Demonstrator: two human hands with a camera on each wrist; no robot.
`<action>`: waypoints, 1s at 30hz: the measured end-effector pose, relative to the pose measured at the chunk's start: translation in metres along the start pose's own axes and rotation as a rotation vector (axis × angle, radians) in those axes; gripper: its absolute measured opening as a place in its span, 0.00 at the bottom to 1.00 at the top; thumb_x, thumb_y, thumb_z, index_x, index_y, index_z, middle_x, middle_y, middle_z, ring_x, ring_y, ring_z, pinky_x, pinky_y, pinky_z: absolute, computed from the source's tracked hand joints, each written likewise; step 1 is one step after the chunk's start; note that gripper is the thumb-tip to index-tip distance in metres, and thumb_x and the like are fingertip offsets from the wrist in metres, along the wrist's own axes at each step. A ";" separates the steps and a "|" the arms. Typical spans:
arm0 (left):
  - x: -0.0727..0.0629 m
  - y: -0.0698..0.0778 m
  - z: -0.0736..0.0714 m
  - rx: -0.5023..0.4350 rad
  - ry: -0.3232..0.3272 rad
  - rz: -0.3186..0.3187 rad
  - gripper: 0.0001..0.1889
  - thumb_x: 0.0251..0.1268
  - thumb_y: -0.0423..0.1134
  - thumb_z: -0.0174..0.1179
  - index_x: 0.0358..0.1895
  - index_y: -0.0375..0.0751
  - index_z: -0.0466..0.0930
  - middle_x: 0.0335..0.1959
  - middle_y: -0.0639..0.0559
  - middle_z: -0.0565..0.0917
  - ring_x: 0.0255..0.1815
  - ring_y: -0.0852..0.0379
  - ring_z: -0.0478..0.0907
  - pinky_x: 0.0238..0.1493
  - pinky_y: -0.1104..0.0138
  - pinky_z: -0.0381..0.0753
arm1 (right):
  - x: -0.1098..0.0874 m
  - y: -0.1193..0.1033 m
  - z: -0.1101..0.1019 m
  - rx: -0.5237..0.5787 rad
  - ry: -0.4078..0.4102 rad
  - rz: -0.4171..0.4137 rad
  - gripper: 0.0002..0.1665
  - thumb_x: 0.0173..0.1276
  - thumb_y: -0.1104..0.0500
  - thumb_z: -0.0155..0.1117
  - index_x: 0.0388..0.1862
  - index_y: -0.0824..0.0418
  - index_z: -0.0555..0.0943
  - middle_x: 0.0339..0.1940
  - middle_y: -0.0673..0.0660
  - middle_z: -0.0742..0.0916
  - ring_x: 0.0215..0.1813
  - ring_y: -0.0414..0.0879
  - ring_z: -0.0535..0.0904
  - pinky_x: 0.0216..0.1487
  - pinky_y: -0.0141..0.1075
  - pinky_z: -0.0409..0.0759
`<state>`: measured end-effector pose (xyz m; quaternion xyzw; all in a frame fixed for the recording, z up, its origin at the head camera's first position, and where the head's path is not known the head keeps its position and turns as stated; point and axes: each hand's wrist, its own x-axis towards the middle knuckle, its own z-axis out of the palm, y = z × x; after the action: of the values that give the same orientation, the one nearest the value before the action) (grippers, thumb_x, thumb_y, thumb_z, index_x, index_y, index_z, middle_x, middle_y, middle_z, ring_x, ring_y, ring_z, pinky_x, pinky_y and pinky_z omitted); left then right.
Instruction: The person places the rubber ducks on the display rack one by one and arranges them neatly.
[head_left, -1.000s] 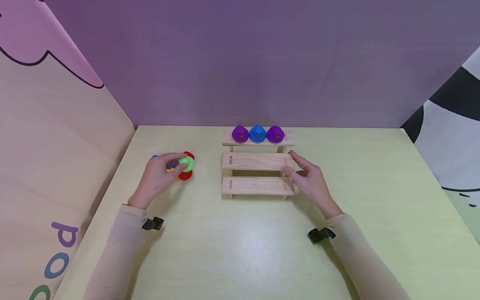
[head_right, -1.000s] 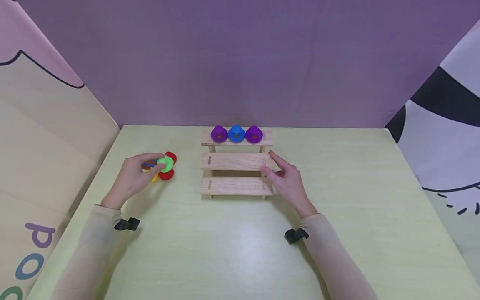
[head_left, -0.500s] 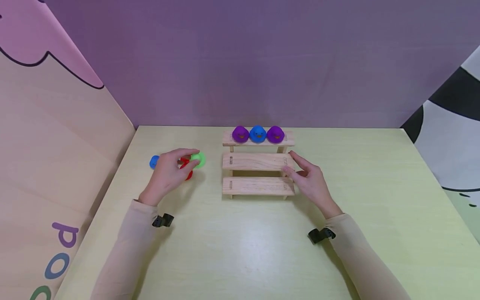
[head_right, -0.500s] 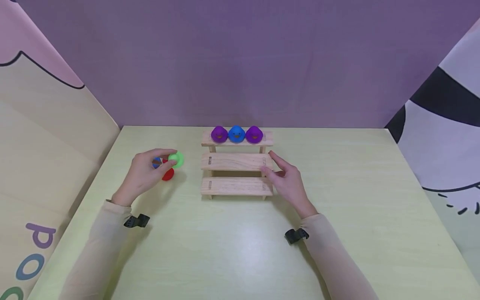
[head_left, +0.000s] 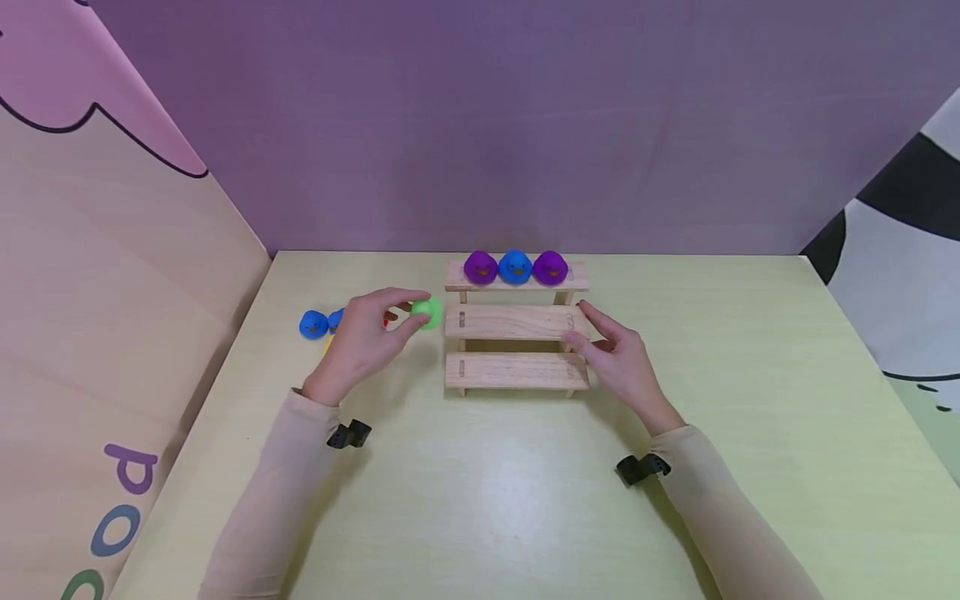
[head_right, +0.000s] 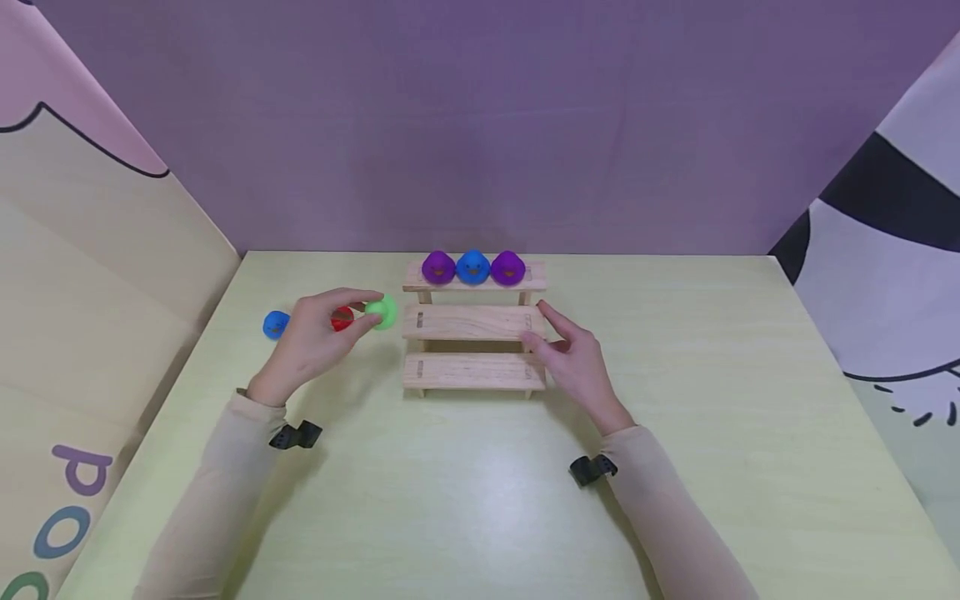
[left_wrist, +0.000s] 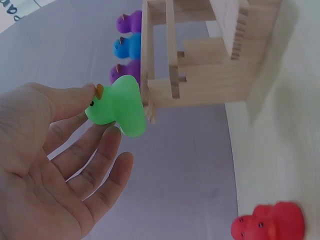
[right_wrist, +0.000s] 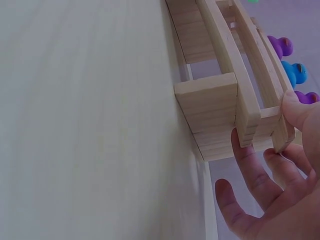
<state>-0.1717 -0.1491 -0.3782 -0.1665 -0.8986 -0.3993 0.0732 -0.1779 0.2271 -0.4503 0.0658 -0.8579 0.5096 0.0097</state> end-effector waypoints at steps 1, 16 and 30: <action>0.001 0.001 0.001 -0.006 -0.003 0.005 0.18 0.73 0.41 0.70 0.63 0.45 0.88 0.58 0.49 0.90 0.54 0.51 0.85 0.57 0.52 0.85 | 0.000 0.000 0.000 0.002 -0.001 -0.001 0.41 0.79 0.46 0.67 0.84 0.56 0.66 0.84 0.61 0.70 0.54 0.65 0.90 0.42 0.22 0.83; 0.013 0.024 0.018 -0.048 -0.051 0.052 0.19 0.73 0.41 0.70 0.64 0.47 0.87 0.58 0.50 0.90 0.56 0.47 0.84 0.59 0.52 0.86 | 0.000 -0.001 0.000 -0.011 -0.010 0.009 0.41 0.80 0.45 0.66 0.85 0.55 0.66 0.84 0.61 0.70 0.54 0.65 0.89 0.42 0.22 0.82; 0.023 0.033 0.054 -0.118 -0.005 0.068 0.19 0.73 0.38 0.70 0.64 0.44 0.87 0.60 0.48 0.89 0.53 0.50 0.83 0.55 0.56 0.88 | -0.003 -0.003 -0.001 -0.020 -0.012 0.022 0.40 0.80 0.45 0.66 0.85 0.52 0.66 0.85 0.61 0.69 0.55 0.64 0.89 0.42 0.23 0.83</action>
<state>-0.1818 -0.0829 -0.3857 -0.2018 -0.8675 -0.4486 0.0743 -0.1746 0.2273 -0.4475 0.0595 -0.8637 0.5006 -0.0004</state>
